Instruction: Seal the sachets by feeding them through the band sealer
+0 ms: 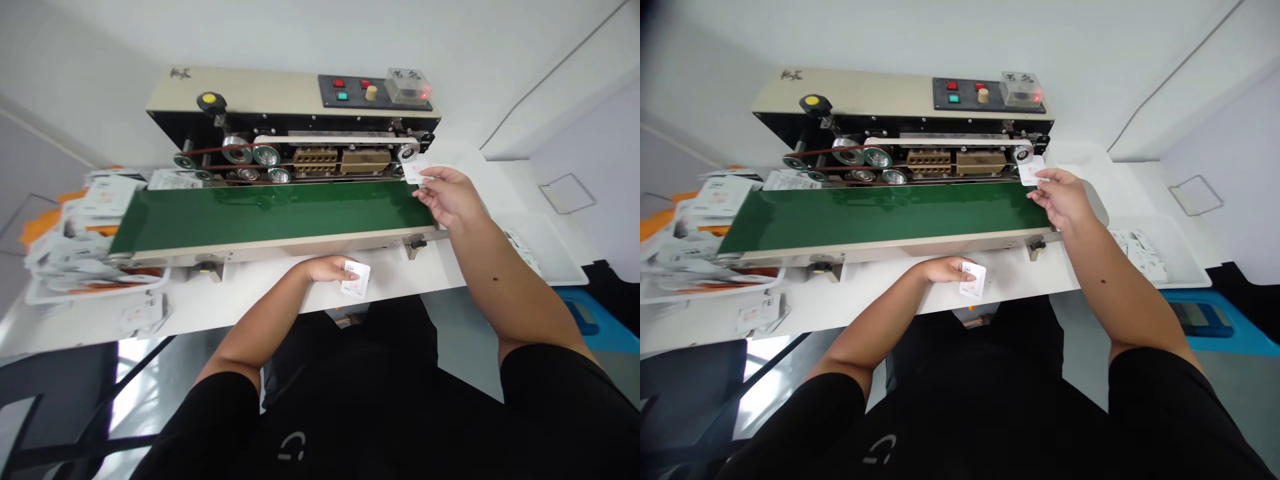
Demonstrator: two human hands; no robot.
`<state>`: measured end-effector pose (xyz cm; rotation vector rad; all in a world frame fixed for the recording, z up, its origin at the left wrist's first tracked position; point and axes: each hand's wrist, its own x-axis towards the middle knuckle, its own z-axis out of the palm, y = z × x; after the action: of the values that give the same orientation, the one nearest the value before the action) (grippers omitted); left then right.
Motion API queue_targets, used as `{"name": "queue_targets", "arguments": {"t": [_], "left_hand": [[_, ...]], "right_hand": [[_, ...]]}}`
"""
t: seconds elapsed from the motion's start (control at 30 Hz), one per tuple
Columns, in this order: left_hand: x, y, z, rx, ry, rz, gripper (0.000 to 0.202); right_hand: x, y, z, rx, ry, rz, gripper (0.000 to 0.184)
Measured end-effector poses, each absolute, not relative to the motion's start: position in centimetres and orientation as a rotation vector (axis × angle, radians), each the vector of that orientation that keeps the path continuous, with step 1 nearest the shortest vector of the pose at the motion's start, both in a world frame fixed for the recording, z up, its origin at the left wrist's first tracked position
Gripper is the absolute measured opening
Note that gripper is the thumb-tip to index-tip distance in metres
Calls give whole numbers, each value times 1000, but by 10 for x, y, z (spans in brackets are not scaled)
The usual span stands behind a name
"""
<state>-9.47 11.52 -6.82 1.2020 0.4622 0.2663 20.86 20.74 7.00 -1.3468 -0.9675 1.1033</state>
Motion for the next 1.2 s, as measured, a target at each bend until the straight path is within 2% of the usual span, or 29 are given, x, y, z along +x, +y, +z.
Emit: {"name": "queue_targets", "arguments": {"t": [0.2, 0.3, 0.43, 0.53, 0.63, 0.7, 0.8, 0.93, 1.2], "left_hand": [[-96, 114, -67, 1189, 447, 314, 47], [-96, 111, -67, 1143, 457, 312, 52], [-94, 106, -68, 1082, 405, 333, 52], [-90, 104, -69, 1069, 436, 418, 52], [-87, 104, -71, 1080, 482, 483, 54], [-87, 105, -72, 1075, 485, 475, 55], [-88, 106, -74, 1024, 485, 434, 62], [-91, 106, -72, 1001, 464, 386, 62], [-94, 109, -76, 1031, 480, 339, 58]], "right_hand": [[187, 201, 83, -1397, -1119, 1238, 14], [186, 169, 84, -1389, -1250, 1018, 16], [185, 93, 65, -1281, -1391, 689, 10], [180, 43, 31, -1230, -1758, 841, 9], [171, 22, -8, -1206, -2013, 1111, 31], [167, 20, -30, -1204, -2007, 1178, 38], [166, 26, -51, -1196, -1894, 1128, 28], [172, 33, -59, -1167, -1822, 1058, 15], [171, 32, -51, -1176, -1839, 1271, 23]]}}
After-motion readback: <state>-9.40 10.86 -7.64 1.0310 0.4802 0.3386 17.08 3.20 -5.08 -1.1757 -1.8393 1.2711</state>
